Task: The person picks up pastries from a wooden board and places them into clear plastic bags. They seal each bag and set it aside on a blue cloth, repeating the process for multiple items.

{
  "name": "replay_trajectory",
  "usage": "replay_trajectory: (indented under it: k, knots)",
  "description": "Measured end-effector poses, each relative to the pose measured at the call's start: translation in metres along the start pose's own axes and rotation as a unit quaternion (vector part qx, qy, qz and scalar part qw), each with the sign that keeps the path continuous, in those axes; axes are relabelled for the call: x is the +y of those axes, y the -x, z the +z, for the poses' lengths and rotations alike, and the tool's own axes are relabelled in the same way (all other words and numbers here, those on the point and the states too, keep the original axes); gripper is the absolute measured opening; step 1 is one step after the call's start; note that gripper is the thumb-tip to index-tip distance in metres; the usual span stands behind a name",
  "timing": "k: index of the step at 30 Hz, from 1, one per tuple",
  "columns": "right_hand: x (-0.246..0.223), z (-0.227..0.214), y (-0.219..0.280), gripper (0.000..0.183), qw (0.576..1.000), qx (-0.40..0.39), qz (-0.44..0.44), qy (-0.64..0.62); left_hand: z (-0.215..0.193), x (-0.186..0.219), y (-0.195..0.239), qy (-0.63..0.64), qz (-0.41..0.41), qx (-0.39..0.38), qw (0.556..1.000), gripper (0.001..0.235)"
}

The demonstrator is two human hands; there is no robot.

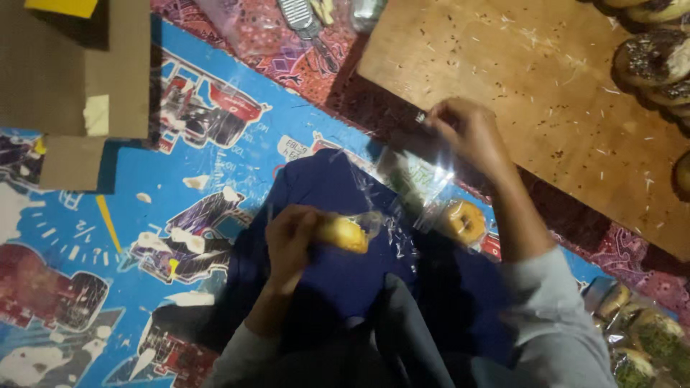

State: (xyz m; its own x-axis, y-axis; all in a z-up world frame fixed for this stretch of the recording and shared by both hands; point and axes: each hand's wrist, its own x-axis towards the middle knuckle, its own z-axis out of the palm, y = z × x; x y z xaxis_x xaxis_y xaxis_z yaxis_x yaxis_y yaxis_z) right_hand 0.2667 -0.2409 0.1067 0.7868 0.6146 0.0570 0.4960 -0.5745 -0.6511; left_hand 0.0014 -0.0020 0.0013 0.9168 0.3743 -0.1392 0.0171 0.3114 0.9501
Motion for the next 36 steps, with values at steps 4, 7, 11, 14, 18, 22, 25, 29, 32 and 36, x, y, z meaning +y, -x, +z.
replay_trajectory:
  k: [4, 7, 11, 14, 18, 22, 25, 29, 32, 36]
  knots:
    - [-0.071, 0.021, 0.062, 0.006, 0.991, -0.042, 0.033, -0.123, 0.006, 0.001, 0.008, -0.009, 0.046, 0.010, 0.999, 0.015]
    - [-0.121, 0.040, 0.087, 0.012, 0.992, -0.058, -0.059, -0.098, 0.011, 0.008, 0.009, 0.018, 0.071, 0.011, 0.997, 0.015]
    - [-0.155, 0.053, 0.089, 0.020, 0.990, -0.039, -0.122, 0.055, 0.020, 0.019, 0.014, -0.054, 0.066, 0.015, 0.996, 0.016]
    - [-0.163, 0.055, 0.088, 0.026, 0.987, -0.060, -0.125, 0.078, 0.026, 0.025, 0.017, -0.092, 0.041, 0.020, 0.995, 0.019]
    - [-0.164, 0.056, 0.098, 0.030, 0.992, -0.061, -0.087, 0.064, 0.032, 0.030, 0.018, 0.047, 0.009, 0.001, 0.999, 0.018]
    - [-0.159, 0.060, 0.101, 0.020, 0.990, 0.006, -0.084, 0.117, 0.036, 0.034, 0.015, -0.009, 0.014, 0.003, 1.000, 0.018]
    - [-0.155, 0.063, 0.102, 0.024, 0.987, -0.033, -0.094, 0.126, 0.037, 0.035, 0.018, -0.004, -0.008, 0.018, 1.000, 0.017]
    - [-0.155, 0.057, 0.102, 0.024, 0.992, -0.027, -0.083, 0.096, 0.040, 0.035, 0.014, 0.054, 0.012, 0.022, 0.998, 0.016]
    - [-0.158, 0.056, 0.101, 0.021, 0.995, 0.028, -0.090, 0.044, 0.041, 0.028, 0.014, 0.028, 0.038, 0.034, 0.998, 0.017]
    - [-0.160, 0.064, 0.087, 0.024, 0.984, 0.022, -0.174, 0.039, 0.041, 0.018, 0.010, -0.008, 0.046, 0.058, 0.997, 0.019]
